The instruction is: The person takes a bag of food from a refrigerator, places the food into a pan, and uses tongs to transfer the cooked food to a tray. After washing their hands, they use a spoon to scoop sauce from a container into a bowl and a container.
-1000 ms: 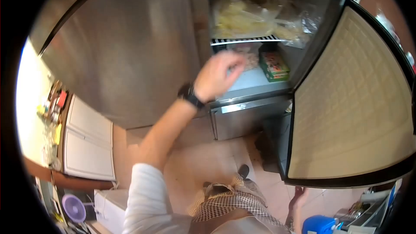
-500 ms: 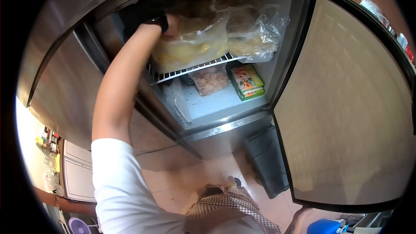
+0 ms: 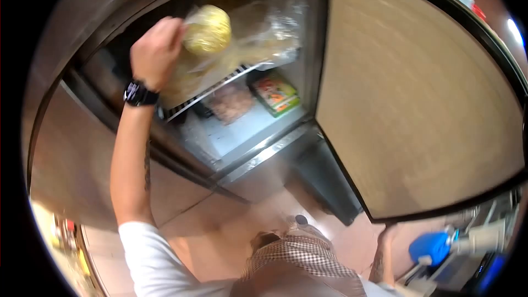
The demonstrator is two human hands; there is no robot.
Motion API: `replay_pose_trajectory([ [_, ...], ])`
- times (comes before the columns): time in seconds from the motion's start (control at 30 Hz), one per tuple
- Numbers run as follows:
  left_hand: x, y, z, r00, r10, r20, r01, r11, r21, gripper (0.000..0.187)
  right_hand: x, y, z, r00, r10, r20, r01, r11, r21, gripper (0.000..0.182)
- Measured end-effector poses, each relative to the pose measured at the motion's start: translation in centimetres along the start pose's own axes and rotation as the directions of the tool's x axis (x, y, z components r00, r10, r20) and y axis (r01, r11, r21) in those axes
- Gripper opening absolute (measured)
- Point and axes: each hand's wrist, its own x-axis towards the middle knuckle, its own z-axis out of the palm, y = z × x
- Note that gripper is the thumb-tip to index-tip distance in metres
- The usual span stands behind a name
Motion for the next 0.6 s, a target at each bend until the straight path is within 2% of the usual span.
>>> replay_pose_trajectory([
  [0.03, -0.9, 0.0, 0.4, 0.983, -0.082, -0.162, 0.055, 0.985, -0.163, 0.011, -1.4, 0.0, 0.6, 1.000, -0.009, -0.012, 0.009, 1.000, -0.015, 0.060],
  [0.07, -2.3, 0.1, 0.7, 0.941, -0.256, -0.222, 0.166, 0.919, -0.357, 0.013, -2.6, 0.0, 1.0, 1.000, -0.015, -0.018, 0.014, 0.999, -0.039, 0.057],
  [0.1, -3.6, 1.4, -0.5, 0.860, -0.473, -0.194, 0.329, 0.802, -0.498, 0.013, -3.7, 0.0, 1.5, 0.999, -0.027, -0.019, 0.026, 0.998, -0.065, 0.055],
  [0.13, -6.4, -0.3, 0.0, 0.802, -0.547, -0.240, 0.328, 0.739, -0.588, 0.017, -5.0, 0.2, 2.3, 0.999, -0.038, -0.005, 0.037, 0.994, -0.103, 0.052],
  [0.17, -9.6, -0.2, -1.0, 0.757, -0.642, -0.123, 0.358, 0.564, -0.744, 0.028, -6.4, 0.4, 3.0, 0.998, -0.050, 0.026, 0.053, 0.986, -0.155, 0.050],
  [0.2, -12.8, 0.1, -1.8, 0.743, -0.669, -0.034, 0.374, 0.456, -0.808, 0.029, -7.7, 0.8, 3.8, 0.995, -0.061, 0.077, 0.076, 0.974, -0.215, 0.049],
  [0.27, -20.7, 2.1, -3.6, 0.758, -0.623, 0.193, 0.463, 0.306, -0.832, 0.030, -11.1, 1.7, 5.5, 0.974, -0.086, 0.212, 0.156, 0.927, -0.342, 0.046],
  [0.3, -24.8, 3.3, -4.7, 0.768, -0.553, 0.323, 0.529, 0.263, -0.807, 0.031, -15.1, -2.4, 9.0, 0.966, -0.005, 0.258, 0.141, 0.847, -0.513, 0.054],
  [0.33, -28.7, 5.1, -5.8, 0.767, -0.452, 0.456, 0.593, 0.229, -0.772, 0.031, -16.4, -1.1, 9.2, 0.939, 0.044, 0.341, 0.157, 0.829, -0.537, 0.046],
  [0.37, -32.8, 6.8, -6.7, 0.741, -0.340, 0.579, 0.660, 0.205, -0.723, 0.032, -19.0, -3.6, 11.0, 0.902, 0.081, 0.425, 0.233, 0.738, -0.634, 0.042],
  [0.4, -33.1, 8.6, -9.3, 0.621, -0.114, 0.775, 0.783, 0.049, -0.620, 0.013, -21.5, -7.8, 13.4, 0.869, 0.216, 0.446, 0.175, 0.708, -0.684, 0.044],
  [0.43, -36.9, 10.2, -10.1, 0.459, -0.083, 0.885, 0.888, 0.063, -0.455, 0.017, -23.1, -9.7, 14.4, 0.768, 0.263, 0.584, 0.251, 0.716, -0.652, 0.047],
  [0.47, -40.0, 12.2, -10.3, 0.548, 0.017, 0.837, 0.815, 0.218, -0.537, 0.014, -23.7, -10.4, 15.1, 0.643, 0.337, 0.688, 0.359, 0.661, -0.659, 0.044],
  [0.5, -43.8, 14.2, -10.6, 0.461, 0.005, 0.887, 0.817, 0.388, -0.427, 0.013, -23.2, -8.9, 15.5, 0.464, 0.458, 0.758, 0.511, 0.560, -0.652, 0.040],
  [0.53, -47.7, 16.1, -10.8, 0.370, -0.006, 0.929, 0.779, 0.547, -0.307, 0.027, -23.0, -7.9, 15.1, 0.371, 0.480, 0.795, 0.571, 0.557, -0.603, 0.038],
  [0.57, -49.1, 18.6, -11.3, 0.371, 0.015, 0.929, 0.704, 0.648, -0.292, 0.020, -23.7, -9.3, 15.7, 0.268, 0.505, 0.820, 0.621, 0.560, -0.548, 0.036],
  [0.6, -50.9, 21.0, -11.6, 0.541, 0.027, 0.841, 0.583, 0.708, -0.398, 0.014, -24.0, -9.8, 16.1, 0.260, 0.539, 0.801, 0.629, 0.535, -0.564, 0.035],
])
